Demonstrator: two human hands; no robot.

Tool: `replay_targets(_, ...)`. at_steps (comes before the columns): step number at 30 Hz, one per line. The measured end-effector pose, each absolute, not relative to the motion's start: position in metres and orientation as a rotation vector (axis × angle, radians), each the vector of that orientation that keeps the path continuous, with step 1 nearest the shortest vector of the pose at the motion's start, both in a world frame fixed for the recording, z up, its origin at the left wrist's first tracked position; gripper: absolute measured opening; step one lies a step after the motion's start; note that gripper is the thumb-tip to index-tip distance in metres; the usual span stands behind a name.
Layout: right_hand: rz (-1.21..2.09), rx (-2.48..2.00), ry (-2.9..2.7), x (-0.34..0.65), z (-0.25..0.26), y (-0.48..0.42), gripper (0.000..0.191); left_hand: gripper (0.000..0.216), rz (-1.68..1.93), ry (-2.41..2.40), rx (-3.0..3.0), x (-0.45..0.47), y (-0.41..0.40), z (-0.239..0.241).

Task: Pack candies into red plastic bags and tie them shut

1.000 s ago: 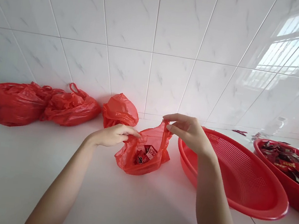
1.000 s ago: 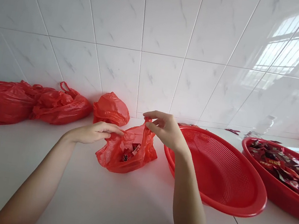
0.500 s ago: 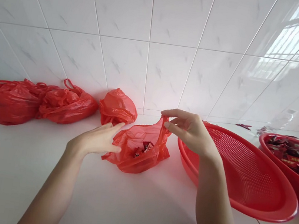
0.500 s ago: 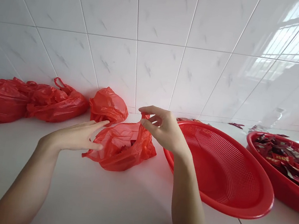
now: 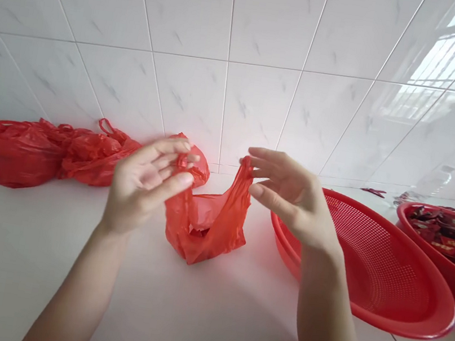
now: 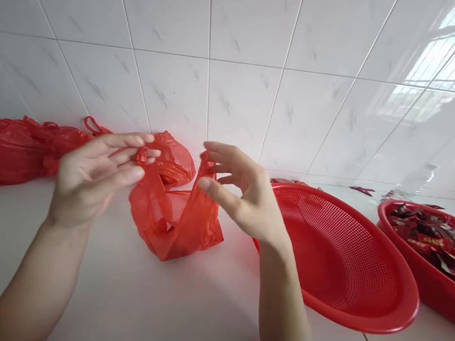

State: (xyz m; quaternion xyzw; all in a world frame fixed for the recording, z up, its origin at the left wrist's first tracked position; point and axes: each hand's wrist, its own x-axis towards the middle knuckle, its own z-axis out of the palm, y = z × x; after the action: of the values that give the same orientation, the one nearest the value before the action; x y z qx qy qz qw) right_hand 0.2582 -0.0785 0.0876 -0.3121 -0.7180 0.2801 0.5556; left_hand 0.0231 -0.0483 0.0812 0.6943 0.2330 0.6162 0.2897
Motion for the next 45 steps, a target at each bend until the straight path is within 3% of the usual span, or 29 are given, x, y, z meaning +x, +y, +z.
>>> replay_targets(5, 0.651, -0.617, -1.882, 0.236, 0.084, -0.083, 0.036, 0.043, 1.568, 0.650, 1.994, 0.042, -0.059, 0.071)
replay_targets(9, 0.617, -0.529, -1.889, 0.229, 0.081, -0.085, 0.043, 0.039, 1.649, 0.706, 1.991, 0.048, -0.064, 0.067)
replay_targets(14, 0.568, -0.566, -1.766, 0.231, 0.077, -0.077, 0.034, 0.031, 1.727, 0.795, 1.927, 0.047, -0.062, 0.069)
replay_targets(19, 0.699, -0.780, -1.859, 0.230, 0.060, -0.053, 0.070, 0.021, 1.923, 0.830, 1.797, 0.042, -0.056, 0.073)
replay_targets(24, 1.109, -0.876, -1.912, 0.217, 0.037, -0.031, 0.041, 0.016, 1.985, 0.783, 1.802, 0.040, -0.052, 0.073)
replay_targets(33, 1.312, -0.575, -1.188, 0.224, 0.038, -0.011, 0.040, 0.037, 2.086, 0.730, 1.821, -0.004, -0.020, 0.079)
replay_targets(36, 1.296, -0.573, -1.131, 0.228, 0.031, 0.000, 0.038, 0.051, 1.891, 0.869, 1.892, -0.020, -0.009, 0.077)
replay_targets(42, 1.310, -0.523, -1.008, 0.237, 0.020, 0.013, 0.032, 0.101, 1.105, 1.308, 2.040, -0.036, 0.008, 0.064)
replay_targets(45, 1.302, -0.542, -0.998, 0.237, 0.023, 0.011, 0.033, 0.098, 0.696, 1.161, 2.018, -0.032, 0.023, 0.050)
